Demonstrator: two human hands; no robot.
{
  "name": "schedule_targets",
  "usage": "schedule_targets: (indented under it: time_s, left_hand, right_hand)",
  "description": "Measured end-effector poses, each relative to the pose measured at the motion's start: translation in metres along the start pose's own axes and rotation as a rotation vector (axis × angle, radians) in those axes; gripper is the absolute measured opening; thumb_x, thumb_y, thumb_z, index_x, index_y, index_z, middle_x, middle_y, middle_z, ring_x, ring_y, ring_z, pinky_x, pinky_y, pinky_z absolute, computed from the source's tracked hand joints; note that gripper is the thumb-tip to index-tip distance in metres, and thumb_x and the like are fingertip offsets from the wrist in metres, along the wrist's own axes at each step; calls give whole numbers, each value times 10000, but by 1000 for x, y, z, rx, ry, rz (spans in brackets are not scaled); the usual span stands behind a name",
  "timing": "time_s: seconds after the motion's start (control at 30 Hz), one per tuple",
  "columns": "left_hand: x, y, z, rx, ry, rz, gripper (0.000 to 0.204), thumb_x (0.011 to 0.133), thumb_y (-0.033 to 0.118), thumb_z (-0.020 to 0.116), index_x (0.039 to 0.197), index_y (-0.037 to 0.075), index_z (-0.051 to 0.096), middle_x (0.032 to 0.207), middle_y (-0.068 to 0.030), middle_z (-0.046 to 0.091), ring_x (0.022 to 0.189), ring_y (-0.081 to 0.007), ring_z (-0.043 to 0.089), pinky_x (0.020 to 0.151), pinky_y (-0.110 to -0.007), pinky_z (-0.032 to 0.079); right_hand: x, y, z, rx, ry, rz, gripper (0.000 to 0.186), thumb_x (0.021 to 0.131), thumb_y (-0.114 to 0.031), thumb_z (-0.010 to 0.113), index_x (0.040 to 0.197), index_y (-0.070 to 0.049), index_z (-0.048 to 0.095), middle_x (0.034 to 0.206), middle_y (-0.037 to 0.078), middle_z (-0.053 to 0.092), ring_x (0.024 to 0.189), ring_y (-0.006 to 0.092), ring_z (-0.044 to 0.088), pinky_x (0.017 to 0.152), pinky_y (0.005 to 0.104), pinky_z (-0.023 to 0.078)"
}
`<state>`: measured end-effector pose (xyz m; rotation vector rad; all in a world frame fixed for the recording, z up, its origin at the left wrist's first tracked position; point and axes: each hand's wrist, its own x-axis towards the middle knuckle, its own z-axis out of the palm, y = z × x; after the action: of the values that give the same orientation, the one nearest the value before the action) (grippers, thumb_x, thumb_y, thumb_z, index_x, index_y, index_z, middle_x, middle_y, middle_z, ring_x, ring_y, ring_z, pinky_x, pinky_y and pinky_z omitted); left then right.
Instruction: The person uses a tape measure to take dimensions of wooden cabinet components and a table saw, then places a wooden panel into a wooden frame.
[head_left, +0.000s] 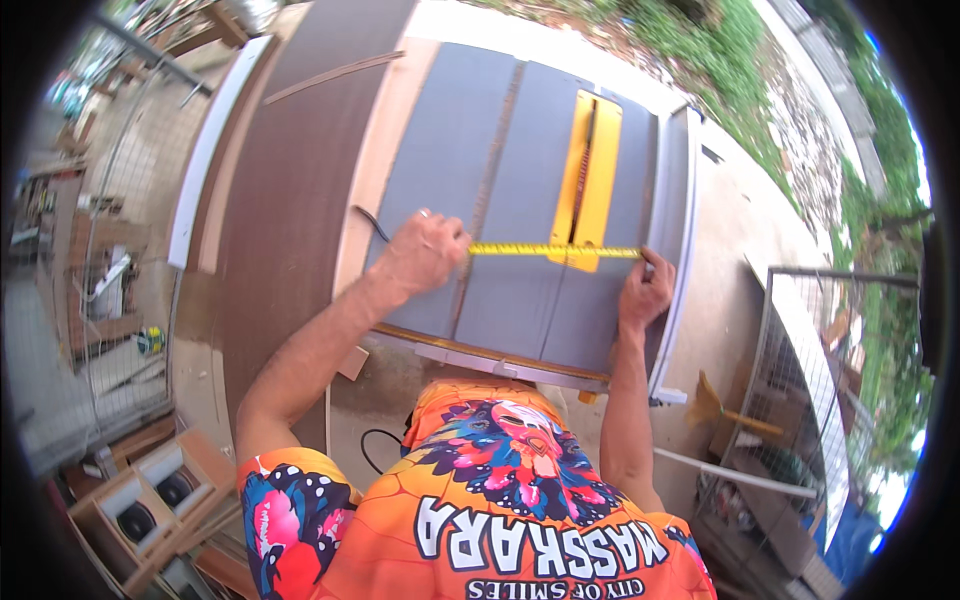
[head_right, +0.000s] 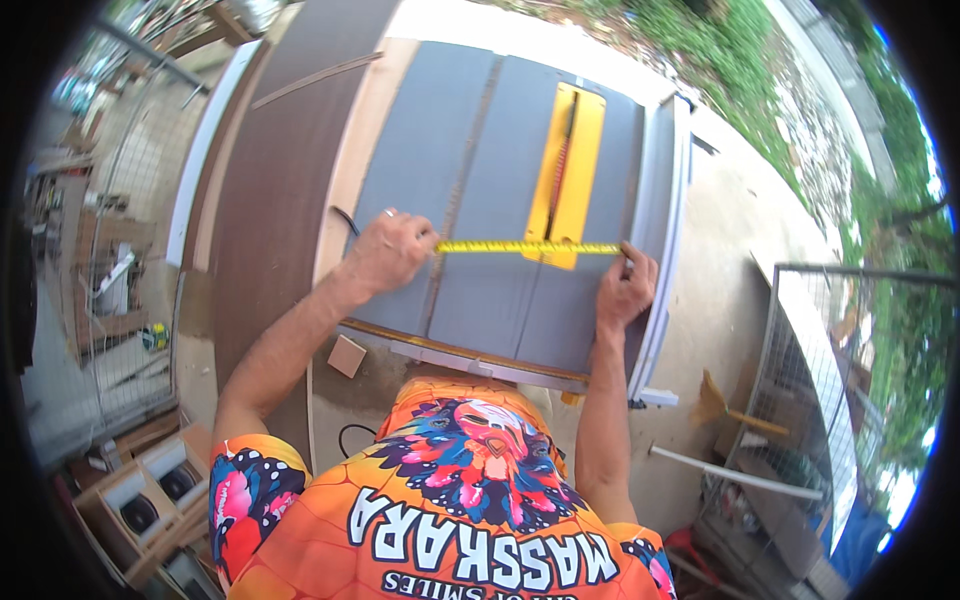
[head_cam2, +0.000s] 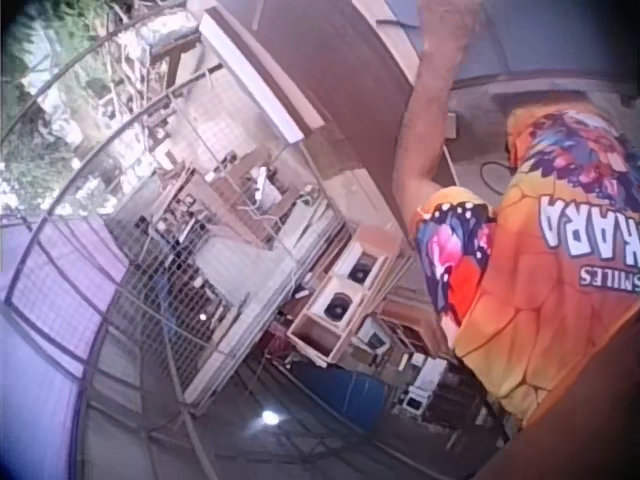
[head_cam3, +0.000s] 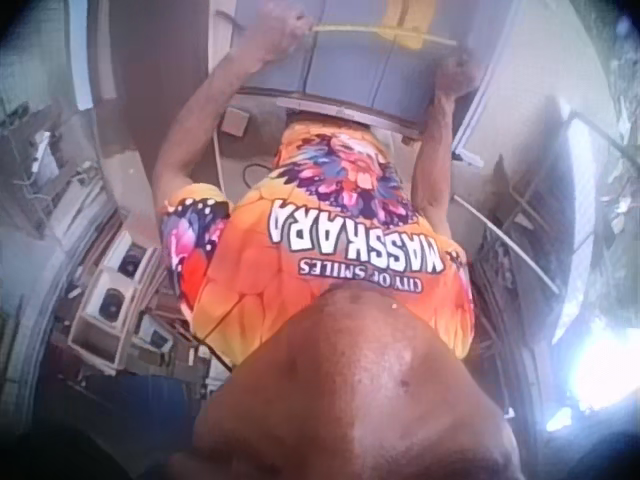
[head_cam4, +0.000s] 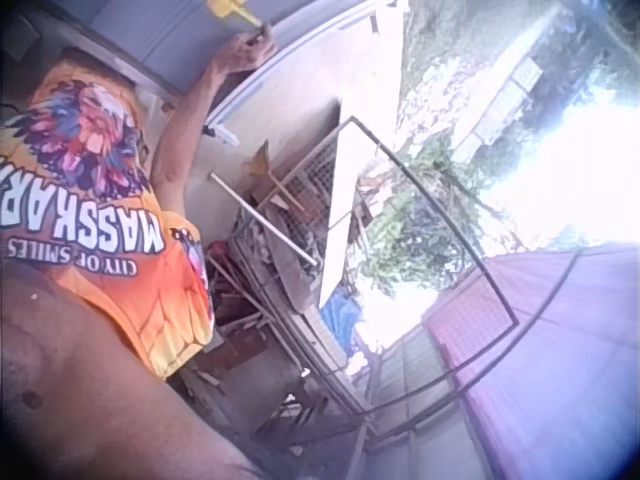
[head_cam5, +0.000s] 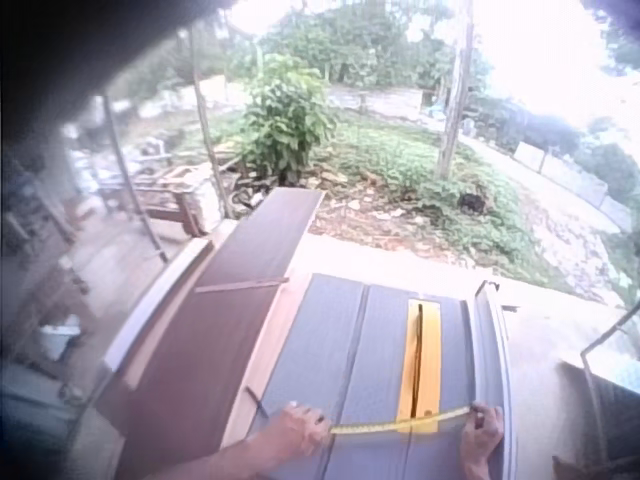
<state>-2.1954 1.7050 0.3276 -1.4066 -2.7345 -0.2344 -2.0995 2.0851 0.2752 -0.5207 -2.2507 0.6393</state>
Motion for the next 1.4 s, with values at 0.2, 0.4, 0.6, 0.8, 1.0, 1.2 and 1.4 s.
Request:
schedule_targets:
  time_s: [0.2,0.4,0.6,0.8,1.0,1.2,1.4]
  left_hand:
    - [-88,97,-9,-518,-41,-384,625,859,337,847,1398,74,673,922,-155,722,889,-382,738,867,-469,599]
    - [-152,192,-13,-803,447,-886,835,810,425,920,1460,-4,619,1045,-193,765,938,-326,769,859,-412,607]
    - [-261,334,4,-829,856,-1664,811,824,465,922,1405,-32,653,1021,-157,764,893,-241,759,779,-369,605]
    - [-279,395,34,-689,1229,-1852,641,905,437,864,1330,-12,695,1071,-169,742,943,-236,758,815,-362,625]
    - [-308,433,41,-619,1595,-1576,562,978,268,807,1423,-20,621,1238,-178,708,1100,-246,739,931,-367,615]
    - [-412,505,55,-829,1496,-1898,497,976,215,790,1397,-16,661,1282,-163,736,1140,-224,728,957,-347,595]
    - [-523,532,55,-838,1548,-2078,464,984,207,777,1370,-31,676,1249,-158,738,1111,-208,723,972,-341,576]
  right_hand:
    - [-35,-75,-3,342,-387,-165,151,879,60,740,984,-39,784,893,75,702,625,148,641,579,303,513]
    - [-130,-159,-24,703,-999,-580,248,886,37,739,1111,-60,775,959,84,719,684,145,681,609,304,549]
    - [-216,-170,-82,818,-2027,-65,654,1030,-154,706,1610,-54,420,1177,136,691,939,206,737,758,347,638]
    - [-288,-172,-136,948,-2562,23,808,1084,-270,663,1710,-106,179,1458,200,566,1143,271,708,842,368,636]
    - [-301,-229,-133,868,-2371,-258,696,1053,-193,684,1655,-101,346,1090,83,755,795,118,701,606,231,494]
    - [-315,-315,-37,939,-1830,-108,624,1049,-239,704,1583,-70,430,988,97,750,669,100,637,540,227,431]
    - [-333,-358,55,891,-1329,1,686,994,-362,767,1526,-31,488,1069,117,744,726,151,695,581,282,505]
